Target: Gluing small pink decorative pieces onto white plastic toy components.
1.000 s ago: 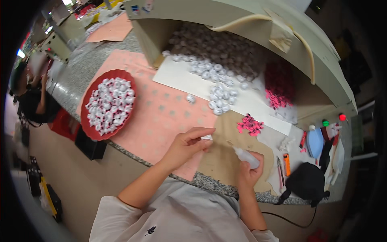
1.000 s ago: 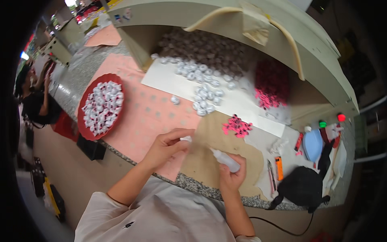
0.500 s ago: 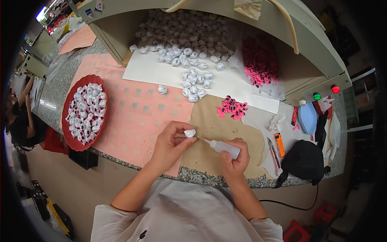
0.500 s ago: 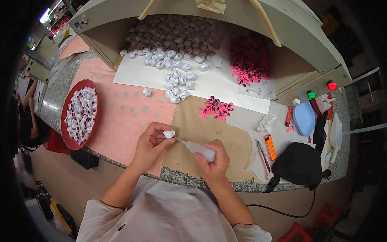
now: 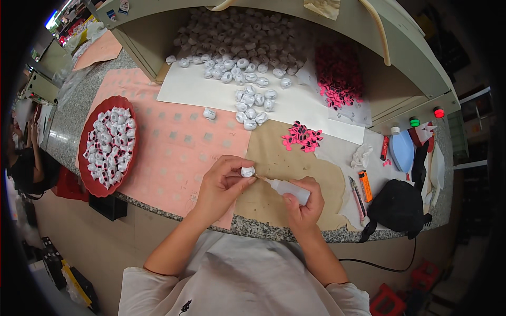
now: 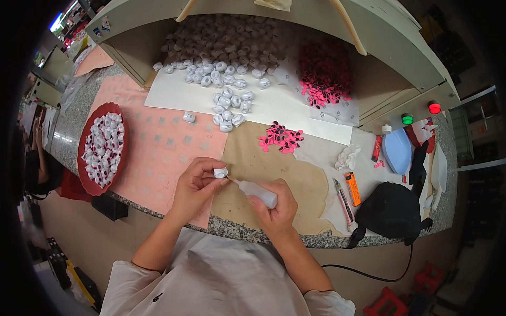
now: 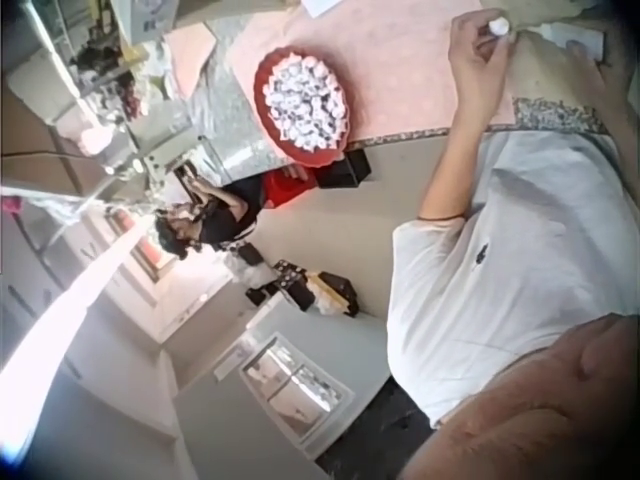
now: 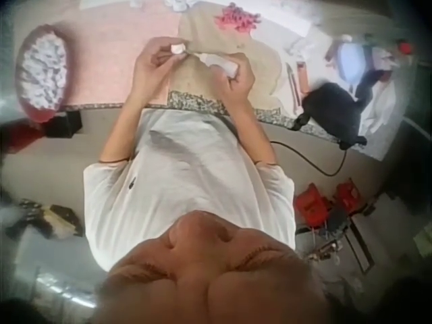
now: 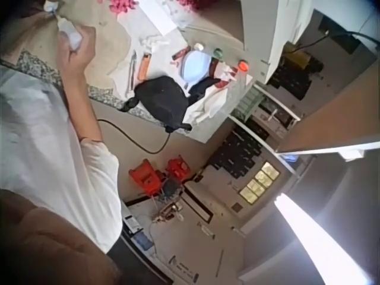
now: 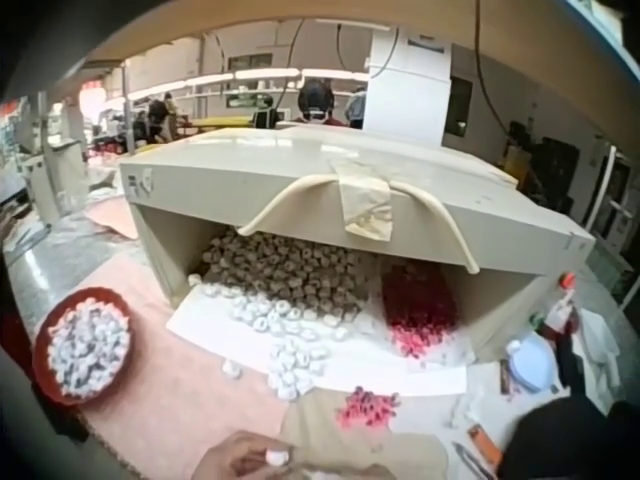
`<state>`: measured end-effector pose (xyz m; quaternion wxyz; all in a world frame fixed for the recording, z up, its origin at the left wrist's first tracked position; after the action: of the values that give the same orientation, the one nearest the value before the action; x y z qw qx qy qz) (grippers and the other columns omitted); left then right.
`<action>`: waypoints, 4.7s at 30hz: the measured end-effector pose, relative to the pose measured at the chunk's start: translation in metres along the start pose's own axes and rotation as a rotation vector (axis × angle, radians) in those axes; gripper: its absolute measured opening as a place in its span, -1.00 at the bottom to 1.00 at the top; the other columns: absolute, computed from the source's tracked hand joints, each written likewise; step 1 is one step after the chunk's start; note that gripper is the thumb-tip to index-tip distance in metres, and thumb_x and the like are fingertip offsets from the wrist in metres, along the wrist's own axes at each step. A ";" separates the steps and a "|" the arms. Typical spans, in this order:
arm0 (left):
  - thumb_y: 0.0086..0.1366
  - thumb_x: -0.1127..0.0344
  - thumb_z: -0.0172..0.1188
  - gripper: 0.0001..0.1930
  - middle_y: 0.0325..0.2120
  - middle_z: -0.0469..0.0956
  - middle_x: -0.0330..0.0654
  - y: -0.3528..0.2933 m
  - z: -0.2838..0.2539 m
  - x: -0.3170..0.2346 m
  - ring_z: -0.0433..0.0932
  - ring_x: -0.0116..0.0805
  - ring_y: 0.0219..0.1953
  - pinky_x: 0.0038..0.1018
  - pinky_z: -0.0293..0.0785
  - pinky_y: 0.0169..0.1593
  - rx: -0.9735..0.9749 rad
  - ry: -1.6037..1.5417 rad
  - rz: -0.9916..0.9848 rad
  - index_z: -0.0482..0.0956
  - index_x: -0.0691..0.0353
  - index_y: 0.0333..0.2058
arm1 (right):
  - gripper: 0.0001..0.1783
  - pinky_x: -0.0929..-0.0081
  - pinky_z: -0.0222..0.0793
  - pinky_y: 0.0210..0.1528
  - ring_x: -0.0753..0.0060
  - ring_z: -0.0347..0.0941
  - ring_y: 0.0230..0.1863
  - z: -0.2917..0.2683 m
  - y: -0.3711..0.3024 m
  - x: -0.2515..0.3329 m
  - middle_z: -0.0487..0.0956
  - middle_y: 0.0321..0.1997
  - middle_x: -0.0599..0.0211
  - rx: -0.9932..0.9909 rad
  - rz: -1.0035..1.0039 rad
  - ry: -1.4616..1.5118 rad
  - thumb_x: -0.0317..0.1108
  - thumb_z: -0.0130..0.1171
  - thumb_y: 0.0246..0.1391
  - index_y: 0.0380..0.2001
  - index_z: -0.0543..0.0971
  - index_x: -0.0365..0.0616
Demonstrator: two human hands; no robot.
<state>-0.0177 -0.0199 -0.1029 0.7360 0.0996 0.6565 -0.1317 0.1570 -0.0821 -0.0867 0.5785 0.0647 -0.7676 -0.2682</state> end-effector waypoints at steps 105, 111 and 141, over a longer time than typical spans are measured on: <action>0.20 0.54 0.15 -0.62 -0.22 0.50 -0.20 -0.018 -0.023 0.006 0.50 -0.52 -0.18 -0.59 0.44 -0.07 0.019 -0.231 -0.058 0.43 0.30 0.02 | -0.80 0.51 0.37 -0.36 0.41 0.50 -0.40 0.016 0.049 -0.010 0.58 -0.41 0.21 0.370 0.579 -0.244 -0.38 0.23 0.01 -0.32 0.50 -0.26; 0.18 0.57 0.15 -0.62 -0.18 0.52 -0.20 -0.017 -0.019 0.007 0.51 -0.47 -0.15 -0.55 0.47 -0.06 0.093 -0.153 -0.124 0.43 0.33 0.01 | -0.86 0.62 0.37 -0.33 0.54 0.48 -0.35 0.032 0.008 -0.006 0.57 -0.33 0.28 0.351 0.914 0.518 -0.44 0.15 0.09 -0.28 0.47 -0.19; 0.23 0.57 0.09 -0.76 -0.10 0.44 -0.17 -0.009 0.001 0.006 0.46 -0.42 -0.05 -0.52 0.40 0.03 0.173 -0.291 -0.081 0.48 0.35 -0.11 | -0.72 0.65 0.37 -0.26 0.65 0.42 -0.25 0.038 0.006 -0.022 0.50 -0.26 0.44 0.322 0.681 0.444 -0.49 0.28 -0.03 -0.21 0.48 -0.17</action>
<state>-0.0188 -0.0296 -0.1080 0.8060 0.1159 0.5329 -0.2303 0.1299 -0.0555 -0.1100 0.7675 -0.0466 -0.6342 0.0812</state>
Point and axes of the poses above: each hand's wrist, its own y-axis towards the middle knuckle, its own z-axis out of the palm, x = y × z, the point moved 5 cm from there along y, towards the middle knuckle
